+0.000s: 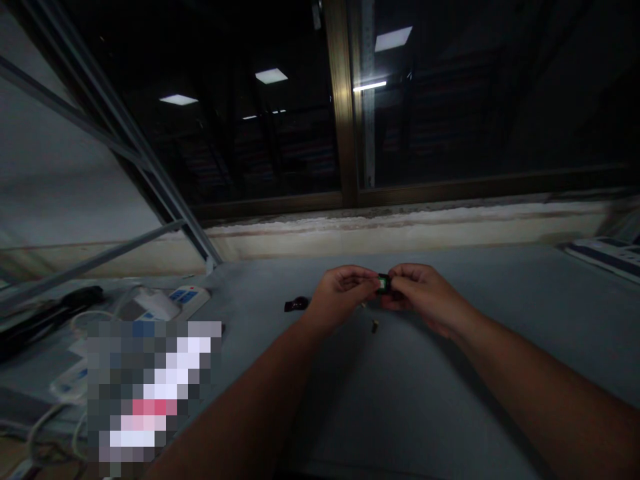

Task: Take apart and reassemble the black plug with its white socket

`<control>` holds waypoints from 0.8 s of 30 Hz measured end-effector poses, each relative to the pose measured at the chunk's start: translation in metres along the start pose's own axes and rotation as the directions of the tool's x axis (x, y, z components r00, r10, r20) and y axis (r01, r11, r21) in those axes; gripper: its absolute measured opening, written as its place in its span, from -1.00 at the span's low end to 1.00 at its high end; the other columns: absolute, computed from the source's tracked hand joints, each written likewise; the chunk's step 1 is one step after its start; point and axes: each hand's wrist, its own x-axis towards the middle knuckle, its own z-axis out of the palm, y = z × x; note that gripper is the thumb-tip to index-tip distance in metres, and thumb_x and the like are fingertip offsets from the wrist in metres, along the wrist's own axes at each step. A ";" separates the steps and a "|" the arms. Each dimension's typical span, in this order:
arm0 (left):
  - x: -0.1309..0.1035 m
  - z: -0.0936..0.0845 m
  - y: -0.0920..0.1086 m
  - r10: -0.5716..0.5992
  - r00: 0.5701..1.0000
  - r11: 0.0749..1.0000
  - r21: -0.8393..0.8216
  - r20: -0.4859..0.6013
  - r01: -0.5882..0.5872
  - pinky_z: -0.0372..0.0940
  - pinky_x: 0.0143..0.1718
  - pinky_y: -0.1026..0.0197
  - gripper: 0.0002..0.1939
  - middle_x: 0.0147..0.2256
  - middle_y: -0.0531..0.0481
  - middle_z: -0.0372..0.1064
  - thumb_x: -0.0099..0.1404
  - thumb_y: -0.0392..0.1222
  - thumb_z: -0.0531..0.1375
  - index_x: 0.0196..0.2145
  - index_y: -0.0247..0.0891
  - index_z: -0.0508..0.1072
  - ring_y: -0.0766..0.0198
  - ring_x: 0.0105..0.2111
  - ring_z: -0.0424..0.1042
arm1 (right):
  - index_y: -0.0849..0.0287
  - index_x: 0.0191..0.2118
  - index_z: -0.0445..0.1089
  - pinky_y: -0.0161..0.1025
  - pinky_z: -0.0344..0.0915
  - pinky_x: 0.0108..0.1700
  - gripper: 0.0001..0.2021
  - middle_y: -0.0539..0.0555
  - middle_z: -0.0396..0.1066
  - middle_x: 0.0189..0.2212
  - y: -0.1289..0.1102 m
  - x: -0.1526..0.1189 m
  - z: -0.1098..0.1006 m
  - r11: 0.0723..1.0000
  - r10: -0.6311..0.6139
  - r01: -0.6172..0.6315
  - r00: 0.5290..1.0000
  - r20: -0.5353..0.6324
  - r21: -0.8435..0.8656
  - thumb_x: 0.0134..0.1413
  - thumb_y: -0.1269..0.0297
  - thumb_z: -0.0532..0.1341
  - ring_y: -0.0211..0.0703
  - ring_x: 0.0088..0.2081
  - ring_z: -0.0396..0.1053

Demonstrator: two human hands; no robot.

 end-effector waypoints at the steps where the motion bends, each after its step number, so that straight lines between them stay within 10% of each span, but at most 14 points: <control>1: 0.000 0.000 0.000 -0.001 1.000 1.000 0.000 -0.002 0.001 0.46 -0.13 0.17 -0.75 -0.31 -0.05 0.60 0.13 -0.15 0.47 -0.27 -0.32 0.62 0.30 -0.31 0.55 | 0.19 -0.44 0.38 -0.29 0.53 -0.34 -0.77 0.05 0.48 -0.46 0.000 0.000 0.000 1.000 0.002 -0.001 1.000 -0.003 0.000 -0.11 0.21 0.42 -0.23 -0.47 0.49; 24: 0.000 -0.003 0.002 -0.023 1.000 0.999 -0.048 0.008 0.024 0.46 -0.12 0.16 -0.78 -0.29 -0.03 0.58 0.15 -0.15 0.46 -0.29 -0.29 0.61 0.29 -0.28 0.56 | 0.18 -0.45 0.40 -0.32 0.52 -0.36 -0.81 -0.02 0.45 -0.50 0.000 0.001 -0.001 0.999 -0.041 0.041 0.999 0.018 -0.032 -0.16 0.25 0.40 -0.26 -0.49 0.49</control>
